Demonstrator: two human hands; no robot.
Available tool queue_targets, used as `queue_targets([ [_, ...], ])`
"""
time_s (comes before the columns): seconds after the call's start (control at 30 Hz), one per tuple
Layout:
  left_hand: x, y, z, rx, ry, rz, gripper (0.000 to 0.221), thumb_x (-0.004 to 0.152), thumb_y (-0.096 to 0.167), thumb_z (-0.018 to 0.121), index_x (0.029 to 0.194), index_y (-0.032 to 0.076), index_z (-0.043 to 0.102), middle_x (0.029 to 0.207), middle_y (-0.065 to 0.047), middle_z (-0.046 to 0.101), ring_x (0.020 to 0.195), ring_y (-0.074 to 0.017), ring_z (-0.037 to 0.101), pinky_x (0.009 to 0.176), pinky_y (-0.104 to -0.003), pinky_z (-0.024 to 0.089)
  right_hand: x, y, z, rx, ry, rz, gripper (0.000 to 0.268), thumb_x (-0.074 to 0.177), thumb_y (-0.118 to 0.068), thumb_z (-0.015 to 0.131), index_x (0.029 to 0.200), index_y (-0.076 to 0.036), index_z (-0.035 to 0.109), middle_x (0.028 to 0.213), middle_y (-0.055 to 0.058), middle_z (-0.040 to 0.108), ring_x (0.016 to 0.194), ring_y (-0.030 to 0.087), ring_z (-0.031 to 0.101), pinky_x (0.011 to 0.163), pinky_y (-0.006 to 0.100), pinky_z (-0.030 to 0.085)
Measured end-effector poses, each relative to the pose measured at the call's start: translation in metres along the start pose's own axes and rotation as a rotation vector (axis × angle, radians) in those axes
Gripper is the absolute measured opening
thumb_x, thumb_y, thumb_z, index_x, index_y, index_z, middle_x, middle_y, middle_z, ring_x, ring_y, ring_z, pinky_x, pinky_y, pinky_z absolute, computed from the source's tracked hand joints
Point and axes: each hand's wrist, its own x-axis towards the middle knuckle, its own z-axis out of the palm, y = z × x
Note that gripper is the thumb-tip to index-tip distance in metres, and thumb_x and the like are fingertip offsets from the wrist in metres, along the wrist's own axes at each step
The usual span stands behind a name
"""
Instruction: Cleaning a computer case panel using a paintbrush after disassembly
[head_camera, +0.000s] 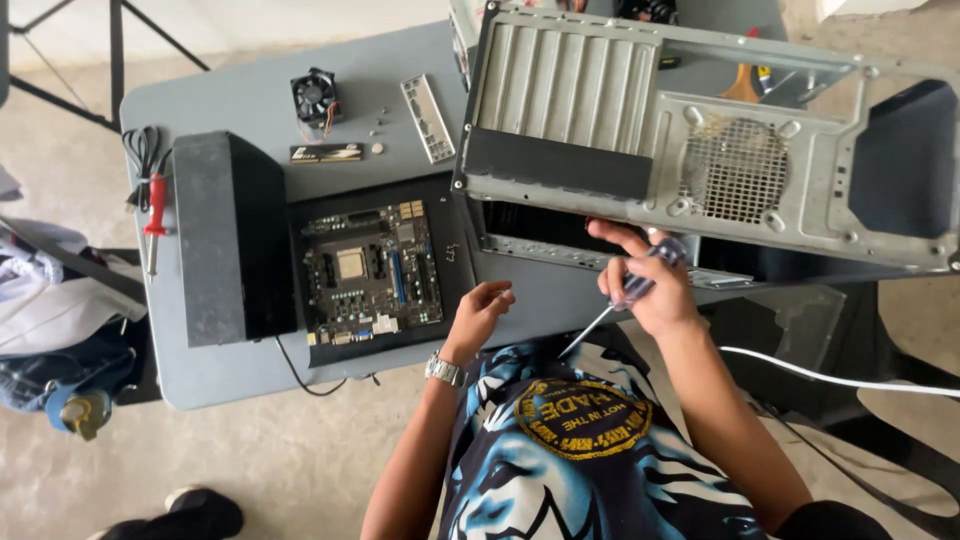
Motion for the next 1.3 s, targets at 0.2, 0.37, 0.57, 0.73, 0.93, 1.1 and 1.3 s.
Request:
queue_targets([
  [0.2,-0.058,0.084,0.019,0.29,-0.331,0.444,0.056,0.088,0.033,0.066,0.132,0.001,0.053,0.119,-0.03,0.059,0.119,-0.0512,0.05,0.103,-0.057,0.037,0.009,0.016,0.038,-0.016,0.044,0.005,0.044,0.086,-0.008,0.057,0.129,-0.008,0.05,0.092,0.017,0.067,0.048,0.02,0.056,0.059,0.036,0.047],
  [0.37,-0.04,0.041,0.042,0.038,-0.358,0.227,0.044,0.106,0.038,0.036,0.091,0.006,0.062,0.076,-0.013,0.063,0.08,-0.024,0.058,0.08,-0.041,0.047,0.024,0.007,0.068,0.188,-0.038,0.086,0.07,0.08,-0.056,0.058,0.133,-0.011,0.053,0.12,0.021,0.056,0.098,0.031,0.055,0.088,0.052,0.044],
  [0.57,-0.047,0.036,0.006,-0.363,-0.247,0.214,0.041,0.101,0.035,0.039,0.073,0.01,0.056,0.067,0.0,0.046,0.067,-0.0124,0.041,0.068,-0.025,0.037,0.035,0.005,0.057,0.532,0.105,0.185,0.057,0.075,-0.054,0.062,0.119,-0.017,0.061,0.147,0.012,0.045,0.136,0.031,0.039,0.115,0.049,0.025],
  [0.73,-0.07,0.059,-0.023,-0.668,-0.208,0.211,0.049,0.101,0.046,0.039,0.072,0.009,0.055,0.06,-0.002,0.047,0.062,-0.0095,0.041,0.065,-0.023,0.035,0.058,-0.041,0.063,0.557,0.245,0.088,0.049,0.076,-0.048,0.06,0.114,-0.018,0.068,0.135,0.002,0.061,0.135,0.022,0.05,0.125,0.051,0.021],
  [0.93,-0.087,0.07,-0.043,-0.033,-0.126,0.421,0.025,0.086,0.028,0.034,0.062,0.021,0.035,0.063,0.008,0.032,0.06,-0.0071,0.024,0.058,-0.028,0.021,0.066,-0.075,0.078,0.858,-0.188,-0.072,0.066,0.095,-0.054,0.054,0.156,-0.033,0.041,0.15,0.006,0.049,0.141,0.027,0.044,0.121,0.055,0.03],
  [1.1,-0.085,0.046,-0.04,-0.224,-0.123,0.306,0.047,0.101,0.045,0.03,0.063,0.018,0.037,0.06,0.006,0.036,0.058,-0.0067,0.028,0.057,-0.028,0.024,0.074,-0.081,0.064,0.873,-0.236,0.041,0.081,0.089,-0.059,0.059,0.153,-0.011,0.046,0.15,0.009,0.051,0.145,0.028,0.041,0.126,0.051,0.024],
  [1.3,-0.083,0.047,-0.04,-0.238,-0.163,0.257,0.05,0.1,0.044,0.036,0.06,0.016,0.047,0.062,0.005,0.046,0.06,-0.0064,0.038,0.062,-0.025,0.03,0.062,-0.119,0.092,0.711,-0.101,-0.1,0.081,0.092,-0.05,0.054,0.16,-0.008,0.036,0.15,0.014,0.045,0.152,0.032,0.031,0.135,0.054,0.012],
])
